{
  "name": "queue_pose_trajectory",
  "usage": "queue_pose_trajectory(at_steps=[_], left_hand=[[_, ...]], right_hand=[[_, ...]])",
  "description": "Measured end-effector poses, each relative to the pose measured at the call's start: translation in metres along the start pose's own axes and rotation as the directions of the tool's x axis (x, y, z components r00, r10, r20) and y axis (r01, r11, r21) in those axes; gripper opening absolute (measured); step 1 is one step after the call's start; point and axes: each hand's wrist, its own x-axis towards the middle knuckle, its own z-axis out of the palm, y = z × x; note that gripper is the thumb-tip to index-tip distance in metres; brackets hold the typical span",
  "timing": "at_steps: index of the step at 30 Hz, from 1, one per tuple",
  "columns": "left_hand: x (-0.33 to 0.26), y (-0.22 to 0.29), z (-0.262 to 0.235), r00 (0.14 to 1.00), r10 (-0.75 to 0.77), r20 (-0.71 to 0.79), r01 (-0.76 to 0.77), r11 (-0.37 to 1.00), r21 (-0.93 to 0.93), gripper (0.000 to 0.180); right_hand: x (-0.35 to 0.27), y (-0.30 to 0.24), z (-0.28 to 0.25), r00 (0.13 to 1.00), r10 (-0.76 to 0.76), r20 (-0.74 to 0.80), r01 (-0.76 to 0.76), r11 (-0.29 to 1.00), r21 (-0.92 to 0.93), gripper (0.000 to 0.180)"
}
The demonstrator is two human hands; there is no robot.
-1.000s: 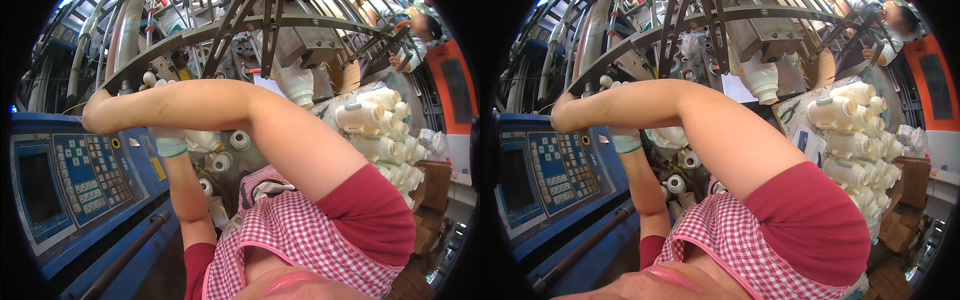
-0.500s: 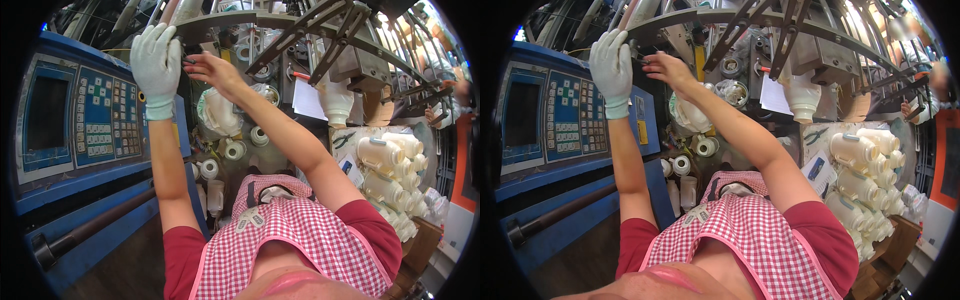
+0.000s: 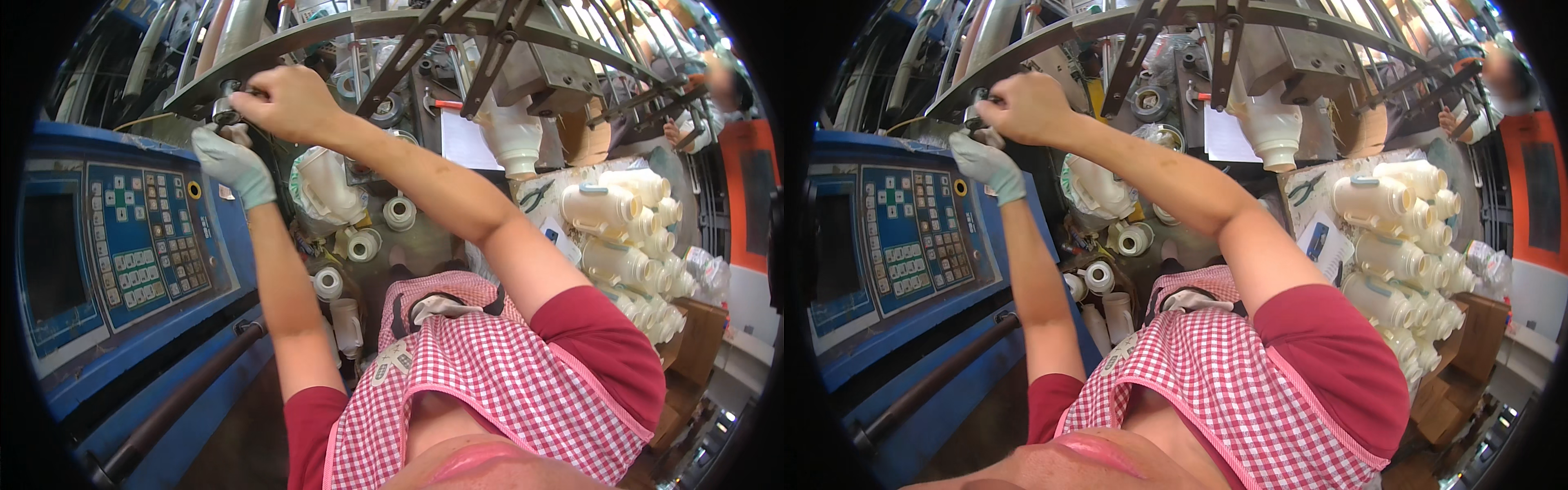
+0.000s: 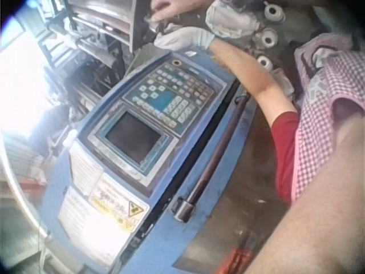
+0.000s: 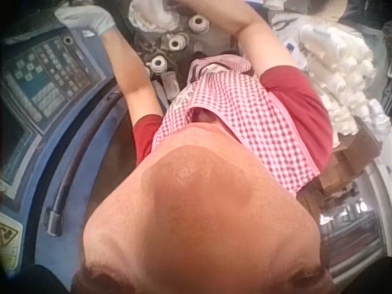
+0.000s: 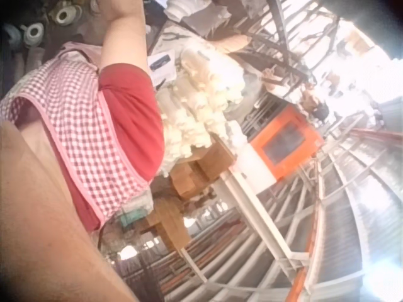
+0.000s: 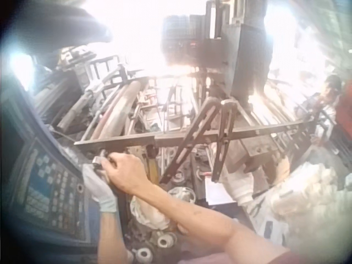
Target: The person repeatedly picks up white plastic containers, inserts a small white piece into the opening, and places a blue label on the side. They then attach a blue handle to the container and place it on a nearby stack. The process is repeated for multiple containers.
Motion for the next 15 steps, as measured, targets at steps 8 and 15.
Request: queue_pose_trajectory(at_steps=[8,15], left_hand=[[-0.066,0.010,0.033,0.454,-0.103,0.885,0.874,0.246,-0.419,0.030],[-0.050,0.119,0.005,0.897,0.160,0.413,-0.268,0.938,0.220,0.038]], right_hand=[[0.060,-0.098,0.049,0.686,-0.067,0.724,0.537,0.718,-0.442,0.019],[-0.113,-0.115,-0.114,0.855,-0.512,0.081,0.456,0.818,0.350,0.033]])
